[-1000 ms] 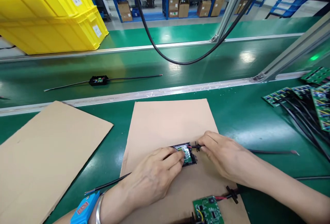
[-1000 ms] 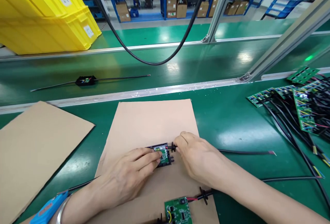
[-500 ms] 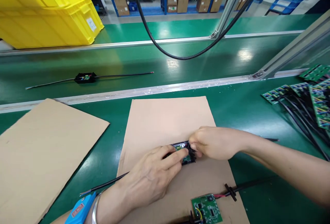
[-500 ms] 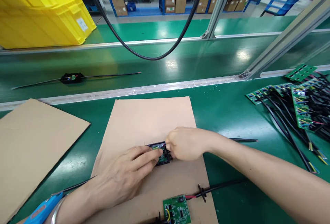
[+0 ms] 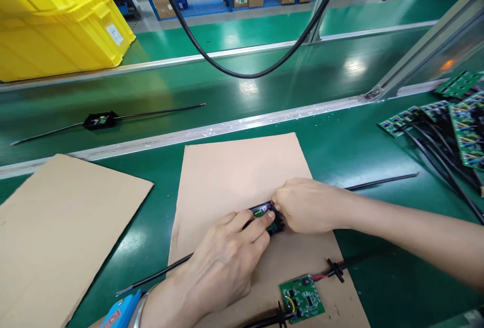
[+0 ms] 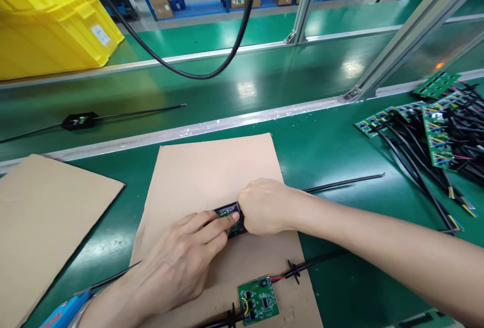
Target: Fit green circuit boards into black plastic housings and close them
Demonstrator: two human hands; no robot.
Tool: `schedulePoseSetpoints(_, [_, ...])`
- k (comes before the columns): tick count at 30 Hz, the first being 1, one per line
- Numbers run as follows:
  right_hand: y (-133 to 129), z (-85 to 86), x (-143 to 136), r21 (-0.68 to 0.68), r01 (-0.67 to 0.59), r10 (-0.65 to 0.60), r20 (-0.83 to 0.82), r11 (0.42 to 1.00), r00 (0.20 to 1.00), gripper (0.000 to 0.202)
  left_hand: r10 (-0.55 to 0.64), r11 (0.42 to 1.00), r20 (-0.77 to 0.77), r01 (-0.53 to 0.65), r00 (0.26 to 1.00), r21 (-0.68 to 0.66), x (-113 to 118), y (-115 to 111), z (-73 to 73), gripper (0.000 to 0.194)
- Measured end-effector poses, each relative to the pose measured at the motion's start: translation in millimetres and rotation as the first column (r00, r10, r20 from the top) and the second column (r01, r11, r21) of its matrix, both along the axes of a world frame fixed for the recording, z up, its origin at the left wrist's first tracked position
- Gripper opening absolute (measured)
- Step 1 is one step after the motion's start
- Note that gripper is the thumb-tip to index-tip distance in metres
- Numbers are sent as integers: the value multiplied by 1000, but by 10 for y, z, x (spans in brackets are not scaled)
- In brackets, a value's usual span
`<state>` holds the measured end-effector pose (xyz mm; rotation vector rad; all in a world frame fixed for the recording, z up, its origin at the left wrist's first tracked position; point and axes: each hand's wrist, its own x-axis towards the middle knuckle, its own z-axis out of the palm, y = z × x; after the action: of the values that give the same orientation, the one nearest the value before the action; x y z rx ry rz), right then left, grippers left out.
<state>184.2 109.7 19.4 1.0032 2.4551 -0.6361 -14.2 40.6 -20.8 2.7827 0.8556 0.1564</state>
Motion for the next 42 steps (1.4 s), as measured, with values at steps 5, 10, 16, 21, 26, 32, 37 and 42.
schedulePoseSetpoints(5, [-152,-113,277,139,105,-51,-347,985,936,16,-15,1000,18,15,1000,-4,-46,-12,-52,34])
schedulePoseSetpoints(10, [-307,-421,398,357,30,146,-458,934,877,29,-23,999,6,23,1000,27,-18,-8,-34,35])
schedulePoseSetpoints(16, [-317,-561,427,378,68,158,-535,923,830,28,20,999,105,-16,994,-40,-6,3,24,37])
schedulePoseSetpoints(21, [-339,-494,470,294,156,57,-603,943,796,17,133,990,431,-100,893,-100,-256,28,12,41])
schedulePoseSetpoints(26, [-356,-378,427,163,219,-58,-663,962,746,17,277,960,455,-229,846,-159,-304,48,-15,34])
schedulePoseSetpoints(32, [-362,-364,379,115,220,-106,-609,969,786,24,191,981,264,-178,945,-74,-176,-33,-48,40])
schedulePoseSetpoints(37, [-381,-457,411,138,220,-89,-622,966,778,18,124,988,90,-131,988,79,-97,-97,-85,50])
schedulePoseSetpoints(42, [-374,-515,389,141,223,-69,-680,965,730,20,101,976,52,-109,994,191,15,-109,-140,33])
